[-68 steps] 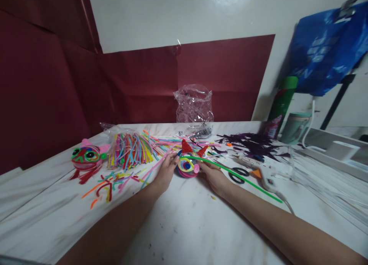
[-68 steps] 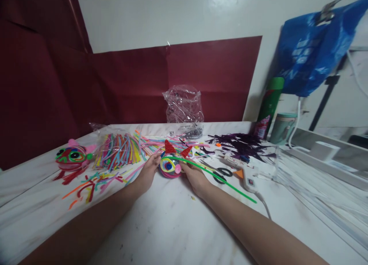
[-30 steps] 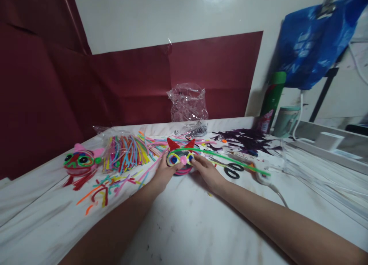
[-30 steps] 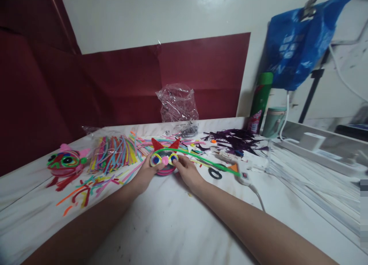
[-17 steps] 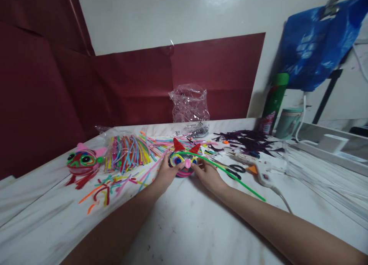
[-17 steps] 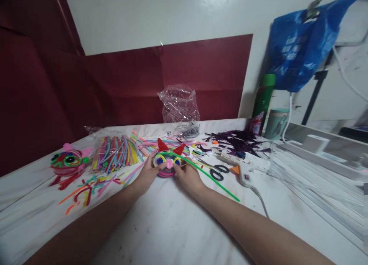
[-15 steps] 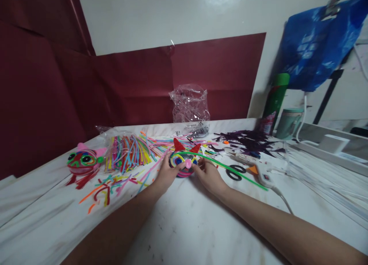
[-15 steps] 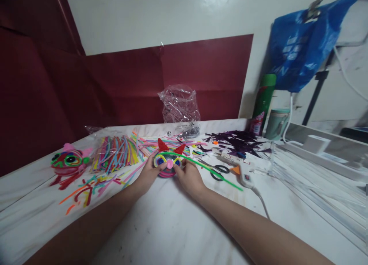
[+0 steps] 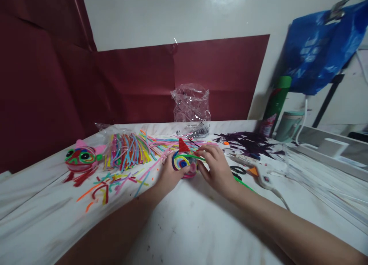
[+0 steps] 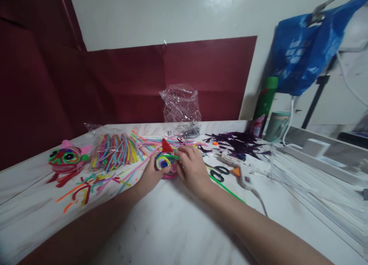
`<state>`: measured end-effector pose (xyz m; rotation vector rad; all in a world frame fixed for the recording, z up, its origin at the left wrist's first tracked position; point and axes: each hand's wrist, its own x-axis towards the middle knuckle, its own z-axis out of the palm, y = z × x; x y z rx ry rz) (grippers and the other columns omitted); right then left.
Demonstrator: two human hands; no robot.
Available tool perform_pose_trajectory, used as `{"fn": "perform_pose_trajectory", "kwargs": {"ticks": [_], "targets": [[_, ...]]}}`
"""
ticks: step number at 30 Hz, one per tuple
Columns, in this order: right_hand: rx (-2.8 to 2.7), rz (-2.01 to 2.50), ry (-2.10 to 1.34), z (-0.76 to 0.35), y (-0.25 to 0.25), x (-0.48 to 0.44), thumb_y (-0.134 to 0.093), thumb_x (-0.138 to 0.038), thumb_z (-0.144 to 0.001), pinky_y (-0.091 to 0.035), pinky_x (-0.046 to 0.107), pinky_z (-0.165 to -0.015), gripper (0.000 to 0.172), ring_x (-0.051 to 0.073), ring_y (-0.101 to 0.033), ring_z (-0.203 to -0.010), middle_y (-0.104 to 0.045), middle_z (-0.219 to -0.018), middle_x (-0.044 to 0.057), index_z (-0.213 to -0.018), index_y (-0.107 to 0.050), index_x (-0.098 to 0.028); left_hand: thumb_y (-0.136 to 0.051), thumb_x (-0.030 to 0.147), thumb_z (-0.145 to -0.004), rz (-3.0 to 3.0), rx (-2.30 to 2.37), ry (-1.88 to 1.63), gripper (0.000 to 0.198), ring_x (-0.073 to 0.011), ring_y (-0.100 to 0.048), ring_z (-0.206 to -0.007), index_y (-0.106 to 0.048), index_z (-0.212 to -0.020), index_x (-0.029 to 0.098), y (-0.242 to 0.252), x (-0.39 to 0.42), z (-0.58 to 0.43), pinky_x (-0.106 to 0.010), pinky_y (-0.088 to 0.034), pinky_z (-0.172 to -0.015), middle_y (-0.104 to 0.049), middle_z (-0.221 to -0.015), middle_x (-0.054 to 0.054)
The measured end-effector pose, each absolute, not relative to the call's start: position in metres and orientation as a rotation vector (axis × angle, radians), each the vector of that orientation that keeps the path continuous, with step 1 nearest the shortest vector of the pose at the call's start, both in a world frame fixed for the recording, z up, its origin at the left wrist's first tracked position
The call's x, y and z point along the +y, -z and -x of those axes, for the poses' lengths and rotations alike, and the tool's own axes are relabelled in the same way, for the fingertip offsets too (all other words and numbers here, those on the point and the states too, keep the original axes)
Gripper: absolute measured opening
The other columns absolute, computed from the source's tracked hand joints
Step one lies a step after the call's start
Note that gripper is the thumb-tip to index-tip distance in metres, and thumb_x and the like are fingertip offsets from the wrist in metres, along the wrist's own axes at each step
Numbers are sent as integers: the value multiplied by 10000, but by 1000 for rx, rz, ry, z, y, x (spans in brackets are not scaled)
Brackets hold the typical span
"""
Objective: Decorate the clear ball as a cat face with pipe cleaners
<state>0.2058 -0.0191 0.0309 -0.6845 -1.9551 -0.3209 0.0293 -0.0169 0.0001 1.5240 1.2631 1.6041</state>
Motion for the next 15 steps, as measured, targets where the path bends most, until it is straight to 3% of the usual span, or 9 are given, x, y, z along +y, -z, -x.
{"fn": "perform_pose_trajectory", "kwargs": {"ticks": [2,10,15], "targets": [[-2018,791,364,-210,-31,-11,-500,-166,-845,-439,456,-831,228,296,-547,-1002,-624,-1071,161,-1052,-594,-166,-814,298,-544,-1533,1235,-1617,693,-247,-558,-1065,-530,-1171,219,-1,-19,-32,-369,-409,-938,-613,-1122,-68],[-2203,896,264,-209,-22,-12,-402,-159,-895,-485,290,-613,293,219,-623,-781,-656,-878,109,-1046,-653,-163,-806,258,-549,-1595,1306,-1584,733,-268,-500,-1152,-494,-1210,205,2,-19,-33,-383,-390,-967,-555,-1211,-103],[-2222,834,227,-208,-21,-12,-394,-177,-915,-488,282,-632,303,212,-616,-774,-651,-841,104,-1033,-672,-155,-820,232,-505,-1573,1318,-1618,726,-290,-477,-1180,-530,-1171,211,1,-19,-33,-404,-355,-1000,-575,-1169,-87]]}}
